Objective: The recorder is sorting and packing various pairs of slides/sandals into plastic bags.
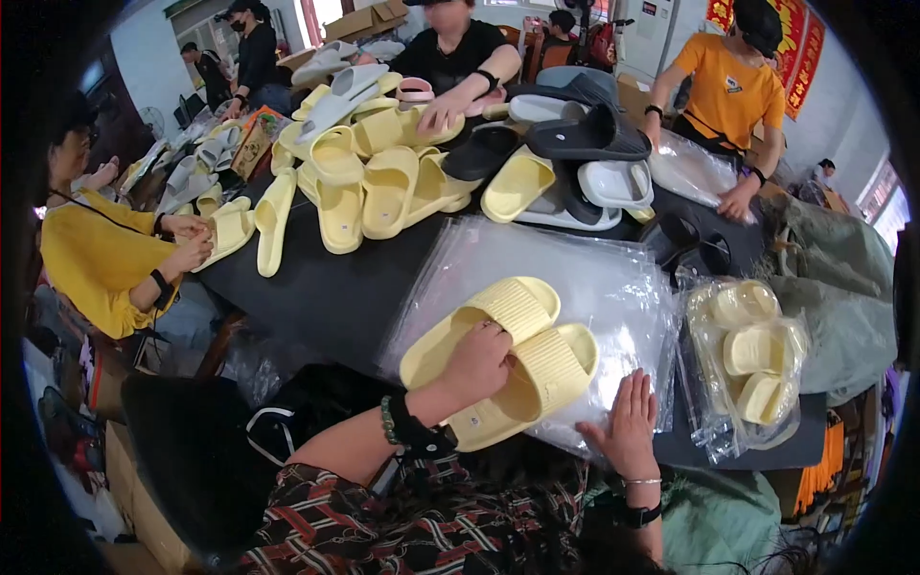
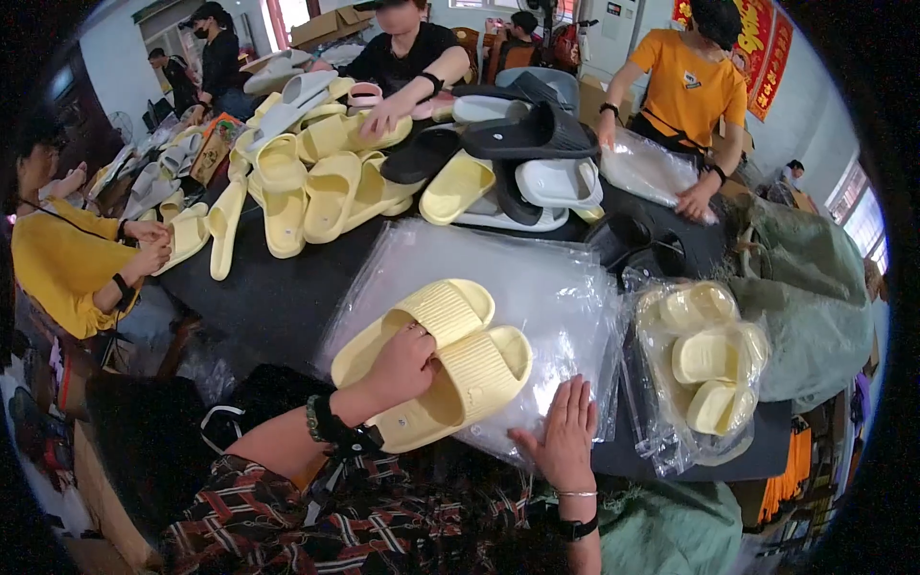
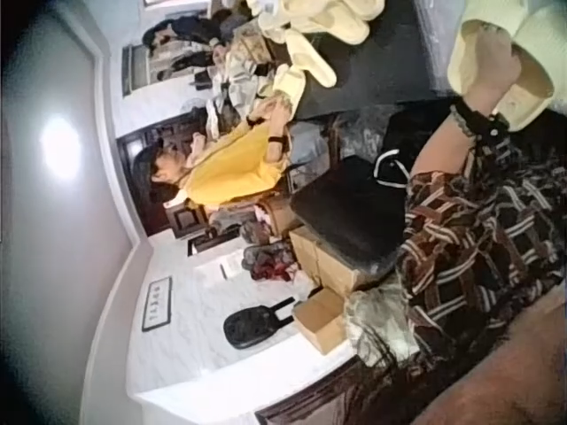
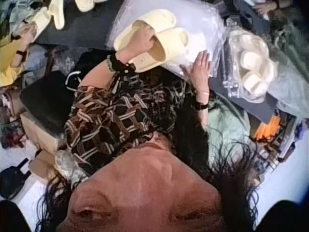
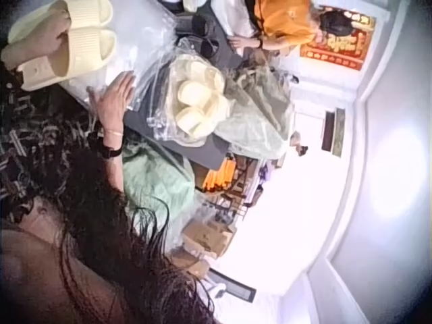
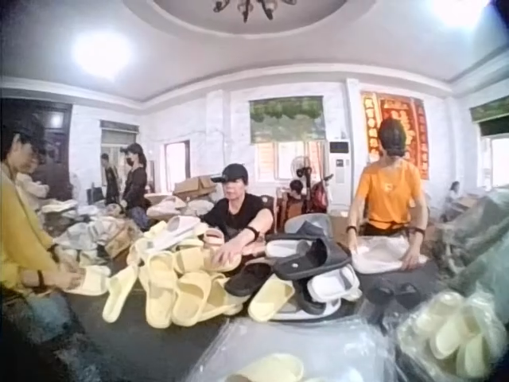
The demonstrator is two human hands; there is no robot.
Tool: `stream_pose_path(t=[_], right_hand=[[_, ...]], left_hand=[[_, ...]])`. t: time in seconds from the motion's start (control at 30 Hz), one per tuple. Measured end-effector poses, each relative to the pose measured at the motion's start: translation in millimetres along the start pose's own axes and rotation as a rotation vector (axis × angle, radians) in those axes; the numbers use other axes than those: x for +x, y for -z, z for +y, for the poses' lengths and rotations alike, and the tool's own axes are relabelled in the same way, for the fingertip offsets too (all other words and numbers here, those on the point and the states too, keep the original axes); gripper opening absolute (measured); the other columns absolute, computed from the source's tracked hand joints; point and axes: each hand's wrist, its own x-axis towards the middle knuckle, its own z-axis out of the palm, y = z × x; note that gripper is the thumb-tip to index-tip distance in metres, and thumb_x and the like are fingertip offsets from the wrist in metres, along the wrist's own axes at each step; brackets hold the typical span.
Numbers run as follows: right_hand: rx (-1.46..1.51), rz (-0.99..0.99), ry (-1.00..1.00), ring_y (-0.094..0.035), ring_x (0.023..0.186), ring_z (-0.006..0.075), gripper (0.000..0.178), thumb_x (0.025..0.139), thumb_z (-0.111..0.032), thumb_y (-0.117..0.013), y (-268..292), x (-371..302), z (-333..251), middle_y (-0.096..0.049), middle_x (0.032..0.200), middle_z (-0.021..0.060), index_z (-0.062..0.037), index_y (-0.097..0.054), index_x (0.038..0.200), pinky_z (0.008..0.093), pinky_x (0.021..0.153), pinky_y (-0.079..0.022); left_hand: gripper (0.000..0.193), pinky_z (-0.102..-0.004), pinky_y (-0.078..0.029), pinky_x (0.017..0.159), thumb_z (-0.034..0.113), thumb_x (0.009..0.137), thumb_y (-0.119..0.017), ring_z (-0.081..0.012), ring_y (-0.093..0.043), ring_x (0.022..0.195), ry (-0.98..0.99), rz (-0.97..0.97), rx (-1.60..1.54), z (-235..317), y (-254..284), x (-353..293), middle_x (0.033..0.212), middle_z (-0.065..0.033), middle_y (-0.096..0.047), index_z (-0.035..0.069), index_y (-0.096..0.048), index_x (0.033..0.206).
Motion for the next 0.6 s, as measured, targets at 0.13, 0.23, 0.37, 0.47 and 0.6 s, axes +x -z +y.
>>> stream_pose_path(t=[0.13,0.23,0.37,0.47,0.6], right_hand=[[0.019,-0.028,-0.015,-0.011,0.15,0.0434,0.117,0.079,-0.067,-0.066,4.0,0.8,0.9,-0.016,0.158,0.0332,0.0129,-0.019,0.149,0.0518,0.12,-0.009],[0.031,-0.029,-0.019,-0.011,0.15,0.0436,0.118,0.077,-0.068,-0.067,7.9,1.8,-1.9,-0.015,0.158,0.0332,0.0132,-0.02,0.148,0.0518,0.12,-0.009],[0.025,-0.033,-0.033,-0.01,0.15,0.0439,0.119,0.077,-0.07,-0.065,5.5,-0.1,1.6,-0.016,0.158,0.0332,0.0136,-0.02,0.148,0.0524,0.12,-0.008],[0.055,-0.063,-0.018,-0.009,0.15,0.0438,0.12,0.077,-0.071,-0.065,8.9,2.5,-3.8,-0.014,0.158,0.0329,0.0131,-0.018,0.149,0.0521,0.12,-0.007],[0.042,-0.09,-0.041,-0.006,0.15,0.0437,0.121,0.078,-0.07,-0.065,5.3,1.5,1.6,-0.012,0.159,0.0325,0.0128,-0.015,0.15,0.0527,0.12,-0.005]], left_hand=[[0.007,-0.0495,-0.048,0.078,0.002,0.073,-0.059,-0.0432,-0.057,0.088,0.057,-0.09,0.043,-33.3,37.8,13.0,0.087,-0.0224,-0.061,-0.001,-0.06,0.079],[0.007,-0.0513,-0.048,0.07,0.005,0.072,-0.059,-0.0436,-0.06,0.079,0.014,0.018,0.175,-75.3,79.6,45.4,0.078,-0.022,-0.062,0.002,-0.065,0.073],[0.011,-0.0509,-0.049,0.072,0.014,0.078,-0.063,-0.043,-0.062,0.083,-0.01,0.27,0.399,-69.5,177.0,127.9,0.083,-0.0217,-0.065,0.004,-0.067,0.078],[0.013,-0.0523,-0.049,0.075,0.013,0.078,-0.061,-0.0437,-0.062,0.082,-0.015,0.54,0.552,-116.0,251.3,174.5,0.082,-0.022,-0.065,0.003,-0.067,0.083],[0.015,-0.0507,-0.051,0.078,0.014,0.077,-0.063,-0.042,-0.064,0.087,0.209,0.747,0.775,-130.0,303.9,199.6,0.088,-0.0228,-0.067,0.0,-0.066,0.079]])
